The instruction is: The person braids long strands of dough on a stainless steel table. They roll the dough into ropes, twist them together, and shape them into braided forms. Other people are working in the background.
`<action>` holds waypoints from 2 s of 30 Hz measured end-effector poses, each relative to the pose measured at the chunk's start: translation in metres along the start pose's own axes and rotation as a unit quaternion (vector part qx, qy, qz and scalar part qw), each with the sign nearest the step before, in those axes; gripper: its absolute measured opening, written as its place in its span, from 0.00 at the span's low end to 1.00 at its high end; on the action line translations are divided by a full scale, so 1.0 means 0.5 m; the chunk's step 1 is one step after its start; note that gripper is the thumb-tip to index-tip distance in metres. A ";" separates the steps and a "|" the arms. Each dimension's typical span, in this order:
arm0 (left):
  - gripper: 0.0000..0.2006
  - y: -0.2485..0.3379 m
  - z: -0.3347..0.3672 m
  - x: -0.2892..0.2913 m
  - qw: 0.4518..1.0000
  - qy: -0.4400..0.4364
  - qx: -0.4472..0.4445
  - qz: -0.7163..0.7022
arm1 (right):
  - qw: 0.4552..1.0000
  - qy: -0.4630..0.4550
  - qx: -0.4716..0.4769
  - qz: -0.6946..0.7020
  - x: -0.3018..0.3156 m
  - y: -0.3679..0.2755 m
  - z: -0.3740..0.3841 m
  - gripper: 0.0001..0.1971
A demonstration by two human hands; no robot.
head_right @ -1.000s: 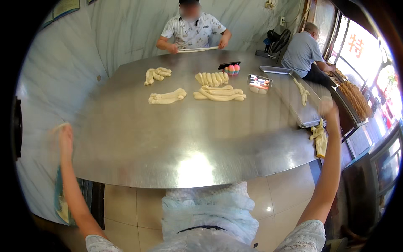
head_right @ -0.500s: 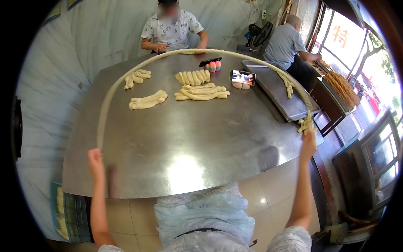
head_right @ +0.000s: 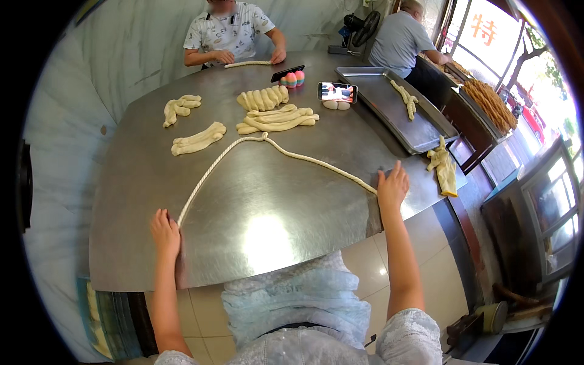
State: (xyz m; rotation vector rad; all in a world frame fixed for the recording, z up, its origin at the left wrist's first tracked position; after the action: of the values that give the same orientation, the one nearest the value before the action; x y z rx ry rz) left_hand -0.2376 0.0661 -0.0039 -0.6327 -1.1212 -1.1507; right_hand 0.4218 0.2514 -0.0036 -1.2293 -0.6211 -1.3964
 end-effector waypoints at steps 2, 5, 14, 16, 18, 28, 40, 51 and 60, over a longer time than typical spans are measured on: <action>0.23 0.039 -0.083 0.002 0.998 -0.039 -0.032 0.043 | 0.995 -0.080 0.061 0.012 -0.004 -0.024 -0.061 0.27; 0.24 0.115 -0.215 0.043 0.987 -0.094 -0.075 0.111 | 0.981 -0.084 0.173 -0.020 0.006 -0.061 -0.190 0.23; 0.15 -0.050 -0.028 0.095 0.997 -0.043 0.054 -0.027 | 0.978 -0.097 0.172 0.064 0.025 -0.065 -0.154 0.18; 0.15 -0.051 -0.049 0.058 0.998 -0.007 0.037 0.044 | 0.976 -0.109 0.182 0.048 0.034 -0.072 -0.200 0.18; 0.14 -0.043 -0.073 0.050 0.998 0.059 -0.019 -0.008 | 0.972 -0.109 0.207 -0.034 0.028 -0.072 -0.255 0.20; 0.22 -0.120 -0.011 -0.026 0.992 -0.077 0.064 0.078 | 0.999 0.040 0.022 -0.026 0.005 0.041 0.005 0.24; 0.16 -0.137 -0.069 0.111 0.983 -0.058 0.120 -0.127 | 0.967 0.012 0.245 0.066 0.069 -0.028 -0.156 0.17; 0.15 -0.174 -0.003 0.056 0.991 -0.042 0.120 -0.042 | 0.990 -0.006 -0.010 -0.139 -0.040 0.170 -0.016 0.25; 0.22 -0.033 -0.251 0.063 0.992 -0.073 0.007 0.099 | 0.979 -0.025 0.200 -0.035 0.011 0.119 -0.165 0.18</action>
State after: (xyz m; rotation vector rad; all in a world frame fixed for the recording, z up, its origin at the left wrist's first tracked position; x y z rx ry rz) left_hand -0.2079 -0.0595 -0.0217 -0.8091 -1.1615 -0.9380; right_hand 0.4512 0.1614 -0.0410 -0.9281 -0.9385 -1.2248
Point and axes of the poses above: each hand's wrist, its own z-axis towards the middle knuckle, its own x-axis out of the back of the hand, y = z × x, the point moved 6 cm from there along z, towards the middle knuckle, and after that the axes turned 5 degrees about -y, right-handed, at the moved point
